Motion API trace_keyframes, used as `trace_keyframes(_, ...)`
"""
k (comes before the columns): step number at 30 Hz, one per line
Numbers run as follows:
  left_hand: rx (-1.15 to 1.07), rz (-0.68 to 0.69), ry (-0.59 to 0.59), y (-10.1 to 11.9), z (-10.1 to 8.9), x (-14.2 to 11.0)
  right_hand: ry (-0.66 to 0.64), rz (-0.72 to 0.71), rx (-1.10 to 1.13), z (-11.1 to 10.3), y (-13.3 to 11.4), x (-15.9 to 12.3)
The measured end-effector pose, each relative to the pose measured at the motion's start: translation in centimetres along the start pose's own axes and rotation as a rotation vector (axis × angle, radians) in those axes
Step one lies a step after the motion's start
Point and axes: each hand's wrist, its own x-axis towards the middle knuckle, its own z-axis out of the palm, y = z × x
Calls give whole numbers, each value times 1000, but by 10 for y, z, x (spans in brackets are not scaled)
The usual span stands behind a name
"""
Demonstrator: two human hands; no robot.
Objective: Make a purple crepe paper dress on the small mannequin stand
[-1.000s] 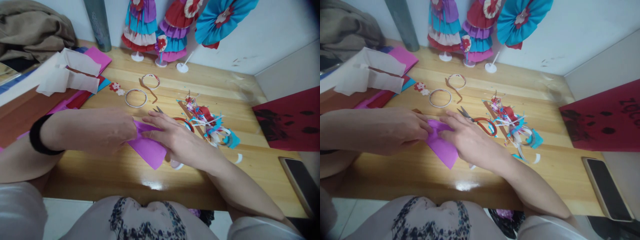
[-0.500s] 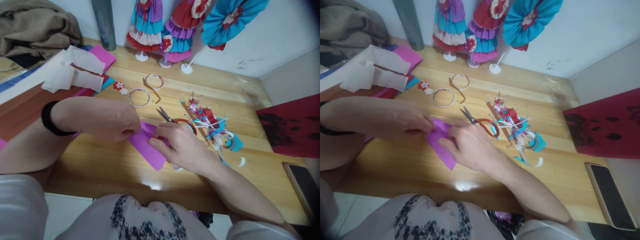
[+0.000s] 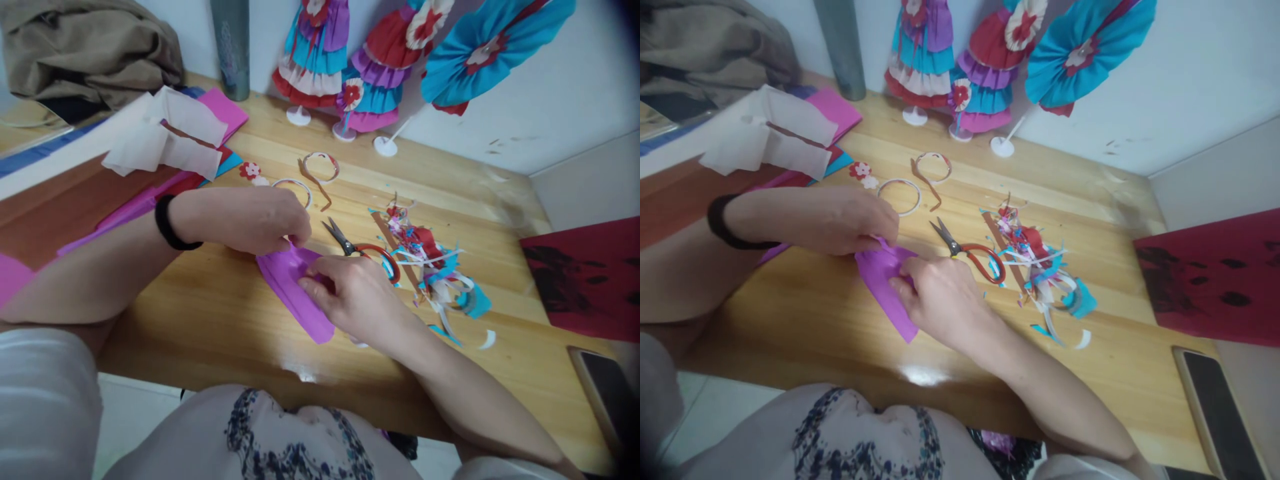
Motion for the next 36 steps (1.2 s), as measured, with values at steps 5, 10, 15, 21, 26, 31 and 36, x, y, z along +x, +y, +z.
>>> trace_keyframes(5, 47, -19, -39, 3, 8, 4, 19, -20, 25, 6, 0, 2)
trace_keyframes(10, 62, -36, 15, 3, 14, 6, 56, -71, 163, 8, 1, 1)
trace_keyframes(15, 38, -13, 34, 1, 17, 8, 55, -182, 203, 8, 0, 2)
trace_keyframes(21, 9, 19, 54, -3, 21, 11, 117, -203, 207, 7, 1, 0)
trace_keyframes(26, 15, 5, 94, -1, 16, 10, 69, -101, 421, 8, 3, 1)
trace_keyframes(31, -69, -38, 139, 6, 6, 3, 58, -65, 674, 8, 8, 4)
trace_keyframes(36, -118, -97, 105, 8, -4, -1, -10, -102, 794, 4, 10, 3)
